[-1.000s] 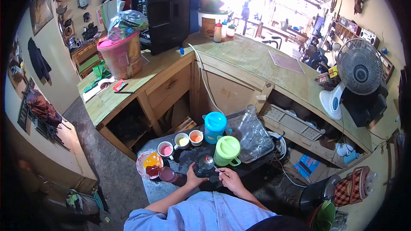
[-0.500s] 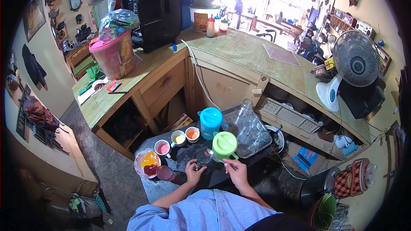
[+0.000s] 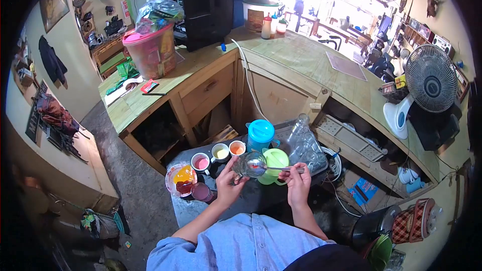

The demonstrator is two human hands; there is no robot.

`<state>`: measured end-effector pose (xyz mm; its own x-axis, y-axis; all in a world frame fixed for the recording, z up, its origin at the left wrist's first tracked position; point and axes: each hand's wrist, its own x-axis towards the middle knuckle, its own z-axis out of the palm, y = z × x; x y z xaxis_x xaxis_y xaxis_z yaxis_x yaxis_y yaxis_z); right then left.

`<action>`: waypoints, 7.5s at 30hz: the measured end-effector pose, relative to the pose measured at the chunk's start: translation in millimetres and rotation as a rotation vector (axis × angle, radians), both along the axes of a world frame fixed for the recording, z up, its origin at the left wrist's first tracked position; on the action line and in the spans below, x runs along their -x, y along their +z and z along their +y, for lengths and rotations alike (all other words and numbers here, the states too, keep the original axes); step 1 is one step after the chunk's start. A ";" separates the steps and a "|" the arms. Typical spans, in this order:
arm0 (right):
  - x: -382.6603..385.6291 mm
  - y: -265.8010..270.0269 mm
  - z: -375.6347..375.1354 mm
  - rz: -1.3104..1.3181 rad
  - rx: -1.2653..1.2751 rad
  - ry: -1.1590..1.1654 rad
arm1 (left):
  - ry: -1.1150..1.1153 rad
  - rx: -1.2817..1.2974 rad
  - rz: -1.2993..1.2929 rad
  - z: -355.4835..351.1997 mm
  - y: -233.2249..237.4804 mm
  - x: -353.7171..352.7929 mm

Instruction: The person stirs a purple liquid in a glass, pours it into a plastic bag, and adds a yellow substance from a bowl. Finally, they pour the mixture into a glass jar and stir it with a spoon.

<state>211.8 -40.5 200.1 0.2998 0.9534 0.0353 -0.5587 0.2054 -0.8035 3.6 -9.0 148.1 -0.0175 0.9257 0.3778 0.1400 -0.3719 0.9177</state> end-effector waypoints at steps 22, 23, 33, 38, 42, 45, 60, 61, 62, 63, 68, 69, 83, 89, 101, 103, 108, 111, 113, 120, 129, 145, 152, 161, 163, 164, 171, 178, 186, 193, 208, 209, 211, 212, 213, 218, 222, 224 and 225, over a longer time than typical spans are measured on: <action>5.9 21.1 17.3 0.144 0.000 0.049 | 0.025 -0.464 0.444 -12.7 66.2 2.9; 0.7 19.7 19.1 0.183 0.019 0.039 | 0.026 -0.453 0.438 -12.5 65.8 3.2; 16.8 -0.8 23.2 0.241 0.149 0.054 | 0.042 -0.364 0.445 -9.7 58.2 6.9; 12.1 -4.9 28.8 0.201 0.144 0.055 | 0.020 -0.384 0.479 -9.3 56.8 7.4; 14.9 -0.4 33.7 0.133 0.180 0.088 | -0.002 -0.385 0.447 -7.5 54.5 9.1; 10.9 1.3 35.1 0.127 0.181 0.086 | -0.007 -0.383 0.478 -6.1 55.5 11.9; 5.8 20.5 46.7 -0.248 0.118 0.200 | -0.076 -0.351 0.447 -3.3 50.4 21.4; -1.0 24.8 47.8 -0.275 0.104 0.214 | -0.075 -0.354 0.448 -3.6 49.7 21.5; -3.8 29.8 47.8 -0.303 0.090 0.230 | -0.076 -0.327 0.417 -4.5 48.7 21.0; 0.8 34.5 45.6 -0.320 0.106 0.224 | -0.076 -0.300 0.384 -4.7 47.9 20.3; 9.0 24.5 42.8 -0.525 -0.057 0.254 | -0.089 -0.319 0.456 -4.8 43.9 21.4; 3.5 27.6 42.9 -0.591 -0.036 0.212 | -0.111 -0.288 0.415 -5.0 43.4 21.5; 29.6 46.2 16.7 -1.226 -0.220 0.056 | -0.088 -0.202 0.362 -7.9 47.2 18.6; 30.4 66.6 17.7 -1.412 -0.440 0.020 | -0.155 -0.089 0.141 -6.8 53.7 23.1; 9.6 131.9 16.7 -1.253 -0.520 -0.090 | -0.356 -0.001 -0.323 5.2 51.8 36.5; 16.0 128.5 19.7 -1.253 -0.569 -0.018 | -0.358 0.076 -0.467 0.9 57.8 32.5; 17.1 133.0 20.9 -1.136 -0.586 0.136 | -0.527 0.075 -0.528 12.5 47.1 34.3; 19.0 133.3 20.9 -1.028 -0.591 0.163 | -0.524 0.240 -0.720 10.3 48.0 32.0; 33.4 125.5 21.1 -1.045 -0.630 0.339 | -0.488 0.259 -0.702 12.0 45.5 34.6; 30.0 134.4 16.7 -1.082 -0.686 0.217 | -0.504 0.309 -0.692 13.6 53.3 36.3; 42.1 127.3 7.8 -1.158 -0.743 0.084 | -0.542 0.126 -0.594 15.0 65.3 32.3; 34.6 108.0 12.6 -1.224 -0.709 0.195 | -0.325 0.105 -0.533 10.9 70.8 33.4; 33.1 113.0 5.4 -1.194 -0.677 -0.052 | -0.336 -0.116 -0.366 6.9 92.8 35.4; 20.9 96.8 14.8 -1.266 -0.466 0.082 | -0.546 -0.141 0.106 -2.0 116.5 50.8; 15.8 98.2 10.8 -1.222 -0.420 0.019 | -0.537 -0.196 0.153 -4.0 117.5 46.7; 11.5 100.6 8.8 -1.178 -0.374 -0.035 | -0.534 -0.202 0.155 -4.1 113.6 48.7; 13.0 106.4 -1.6 -1.106 -0.374 0.023 | -0.321 -0.463 0.546 -3.8 125.2 49.6; 11.5 99.5 -5.3 -0.938 -0.303 0.212 | -0.238 -0.578 0.613 -2.6 127.9 46.9; 16.4 97.1 -6.2 -0.644 -0.230 0.356 | -0.164 -0.643 0.559 -1.4 126.9 37.8; 21.0 91.9 -9.1 -0.472 -0.164 0.395 | -0.157 -0.667 0.498 -1.4 123.8 37.1; -3.5 76.8 -6.6 -0.787 -0.274 0.232 | -0.209 -0.593 0.516 -3.0 117.5 37.6; 9.7 87.0 -7.3 -0.805 -0.294 0.370 | -0.219 -0.582 0.522 -2.4 118.1 37.0; 14.3 84.4 -8.3 -0.795 -0.373 0.322 | -0.230 -0.580 0.531 -1.5 117.5 36.2; 9.9 85.2 -7.3 -0.842 -0.441 0.196 | -0.224 -0.570 0.518 -2.1 115.6 36.1; 1.7 85.4 -7.1 -0.756 -0.434 0.080 | -0.218 -0.557 0.505 -2.0 114.4 36.3; 21.5 84.1 7.1 -1.134 -0.548 0.066 | -0.240 -0.528 0.544 -2.3 114.9 36.5; -2.7 95.3 -8.7 -0.974 -0.303 -0.044 | -0.192 -0.544 0.560 0.2 112.0 36.8; -4.3 85.0 -0.2 -0.938 -0.332 -0.125 | -0.163 -0.553 0.582 -0.4 116.6 34.1; 2.5 74.1 6.2 -1.011 -0.370 -0.070 | -0.136 -0.563 0.606 -1.4 118.4 33.4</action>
<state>209.4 -34.3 274.2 0.0234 0.8148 0.5793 0.3517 0.5357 -0.7677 -29.7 -10.4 266.6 0.4358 0.5751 0.6923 0.4701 -0.8014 0.3699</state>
